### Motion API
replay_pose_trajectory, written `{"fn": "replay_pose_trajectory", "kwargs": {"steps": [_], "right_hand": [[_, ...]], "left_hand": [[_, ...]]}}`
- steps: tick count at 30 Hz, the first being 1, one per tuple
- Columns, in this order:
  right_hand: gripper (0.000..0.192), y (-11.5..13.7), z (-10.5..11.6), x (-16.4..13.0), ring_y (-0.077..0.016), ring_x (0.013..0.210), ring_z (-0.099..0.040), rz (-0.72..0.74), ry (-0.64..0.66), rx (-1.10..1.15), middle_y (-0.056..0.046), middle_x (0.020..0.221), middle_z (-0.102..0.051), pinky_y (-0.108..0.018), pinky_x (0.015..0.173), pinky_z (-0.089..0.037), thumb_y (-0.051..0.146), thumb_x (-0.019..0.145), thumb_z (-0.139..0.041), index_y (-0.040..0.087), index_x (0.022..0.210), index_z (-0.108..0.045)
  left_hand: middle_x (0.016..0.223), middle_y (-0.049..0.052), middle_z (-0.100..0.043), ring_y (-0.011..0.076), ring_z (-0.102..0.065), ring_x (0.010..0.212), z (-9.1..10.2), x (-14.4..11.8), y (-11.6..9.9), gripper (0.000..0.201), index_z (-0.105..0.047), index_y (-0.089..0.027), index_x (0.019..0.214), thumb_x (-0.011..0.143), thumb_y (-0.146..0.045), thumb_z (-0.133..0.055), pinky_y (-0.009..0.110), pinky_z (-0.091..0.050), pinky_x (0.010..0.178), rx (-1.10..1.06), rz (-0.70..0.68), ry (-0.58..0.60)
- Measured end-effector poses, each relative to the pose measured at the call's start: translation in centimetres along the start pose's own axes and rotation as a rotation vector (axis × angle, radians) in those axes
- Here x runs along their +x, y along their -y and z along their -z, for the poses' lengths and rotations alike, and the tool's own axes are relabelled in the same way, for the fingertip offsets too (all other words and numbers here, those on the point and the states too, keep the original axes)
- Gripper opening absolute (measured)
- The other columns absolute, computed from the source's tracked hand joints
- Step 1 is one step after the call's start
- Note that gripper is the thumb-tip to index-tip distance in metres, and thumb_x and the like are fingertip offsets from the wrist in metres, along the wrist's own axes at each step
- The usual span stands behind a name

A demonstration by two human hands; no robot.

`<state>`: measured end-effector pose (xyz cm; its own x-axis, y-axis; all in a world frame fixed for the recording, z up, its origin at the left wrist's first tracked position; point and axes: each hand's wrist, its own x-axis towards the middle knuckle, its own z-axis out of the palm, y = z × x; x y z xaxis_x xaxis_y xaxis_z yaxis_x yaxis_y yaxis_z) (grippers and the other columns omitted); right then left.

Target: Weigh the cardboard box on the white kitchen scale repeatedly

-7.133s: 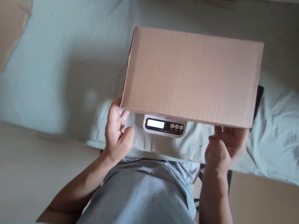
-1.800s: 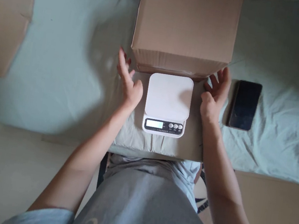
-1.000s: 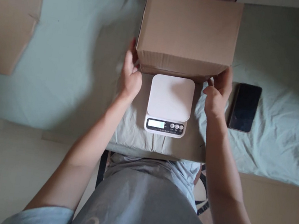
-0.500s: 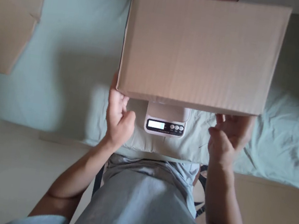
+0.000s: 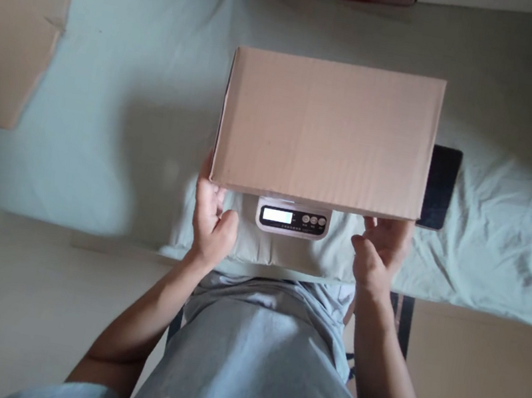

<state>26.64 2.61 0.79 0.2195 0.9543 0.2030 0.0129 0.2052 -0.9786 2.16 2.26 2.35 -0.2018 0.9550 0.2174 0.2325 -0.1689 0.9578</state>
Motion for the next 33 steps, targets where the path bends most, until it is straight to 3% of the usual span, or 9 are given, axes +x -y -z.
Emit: {"fn": "replay_pose_trajectory", "kwargs": {"steps": [5,11,15,21,24,27,30,33], "right_hand": [[0.058,-1.8,0.7,0.1,-0.0249,0.126,-0.053,-0.089,-0.073,0.016,-0.001,0.119,-0.060,-0.054,0.111,-0.039,0.015,0.056,-0.059,0.030,0.112,-0.056],[0.040,-3.1,1.1,-0.3,-0.0169,0.094,-0.063,-0.117,-0.106,-0.048,0.004,0.084,-0.057,-0.043,0.096,-0.052,0.012,0.055,-0.057,0.028,0.092,-0.057],[0.031,-3.1,1.1,-0.3,-0.0180,0.098,-0.063,-0.101,-0.100,-0.067,0.004,0.082,-0.055,-0.042,0.096,-0.052,0.014,0.058,-0.059,0.026,0.086,-0.056],[0.037,-3.1,1.1,-0.3,-0.0211,0.106,-0.063,-0.103,-0.080,-0.039,0.002,0.088,-0.060,-0.046,0.097,-0.050,0.016,0.060,-0.060,0.028,0.094,-0.057],[0.045,-2.2,1.1,-0.2,-0.0252,0.120,-0.057,-0.063,-0.076,-0.023,-0.001,0.109,-0.063,-0.053,0.104,-0.045,0.025,0.063,-0.064,0.030,0.107,-0.057],[0.061,-0.5,1.0,-0.2,-0.0288,0.129,-0.051,-0.003,-0.103,-0.039,-0.003,0.129,-0.058,-0.058,0.110,-0.039,0.037,0.064,-0.067,0.032,0.123,-0.053],[0.069,0.9,0.6,-0.4,-0.0303,0.131,-0.050,0.046,-0.107,-0.052,-0.003,0.132,-0.056,-0.058,0.111,-0.038,0.041,0.064,-0.068,0.034,0.131,-0.049],[0.069,1.8,-0.1,0.0,-0.0298,0.128,-0.052,0.064,-0.066,-0.067,-0.003,0.130,-0.055,-0.057,0.109,-0.041,0.042,0.064,-0.067,0.035,0.131,-0.049]], "left_hand": [[0.159,-0.006,-0.031,0.0187,-0.032,0.147,0.4,-0.1,2.5,0.086,-0.031,-0.043,0.144,0.071,-0.003,-0.055,0.039,-0.032,0.122,-0.058,0.052,-0.045],[0.145,-0.007,-0.050,0.0158,-0.040,0.143,0.7,-0.3,4.2,0.088,-0.040,-0.046,0.138,0.065,0.003,-0.051,0.038,-0.035,0.121,-0.095,0.146,-0.061],[0.144,-0.004,-0.051,0.0172,-0.045,0.139,0.8,-0.1,4.3,0.088,-0.040,-0.044,0.138,0.064,0.003,-0.051,0.039,-0.039,0.119,-0.119,0.150,-0.066],[0.147,-0.002,-0.048,0.0196,-0.045,0.139,1.0,-0.2,5.1,0.083,-0.042,-0.041,0.136,0.065,0.000,-0.055,0.041,-0.042,0.115,-0.109,0.169,-0.090],[0.148,0.000,-0.047,0.0209,-0.043,0.140,1.4,-0.2,4.2,0.082,-0.042,-0.039,0.138,0.066,-0.002,-0.055,0.042,-0.043,0.114,-0.052,0.152,-0.091],[0.144,0.001,-0.050,0.0223,-0.042,0.141,1.5,0.0,2.1,0.076,-0.045,-0.037,0.137,0.069,-0.005,-0.057,0.043,-0.039,0.116,-0.024,0.014,-0.089],[0.144,0.000,-0.050,0.0219,-0.040,0.141,1.1,0.0,-0.1,0.072,-0.045,-0.038,0.137,0.072,-0.008,-0.056,0.043,-0.039,0.116,-0.053,-0.093,-0.075],[0.147,0.001,-0.046,0.0226,-0.039,0.142,0.5,0.3,-1.6,0.072,-0.040,-0.039,0.141,0.076,-0.013,-0.057,0.044,-0.038,0.117,-0.049,-0.095,-0.028]]}}
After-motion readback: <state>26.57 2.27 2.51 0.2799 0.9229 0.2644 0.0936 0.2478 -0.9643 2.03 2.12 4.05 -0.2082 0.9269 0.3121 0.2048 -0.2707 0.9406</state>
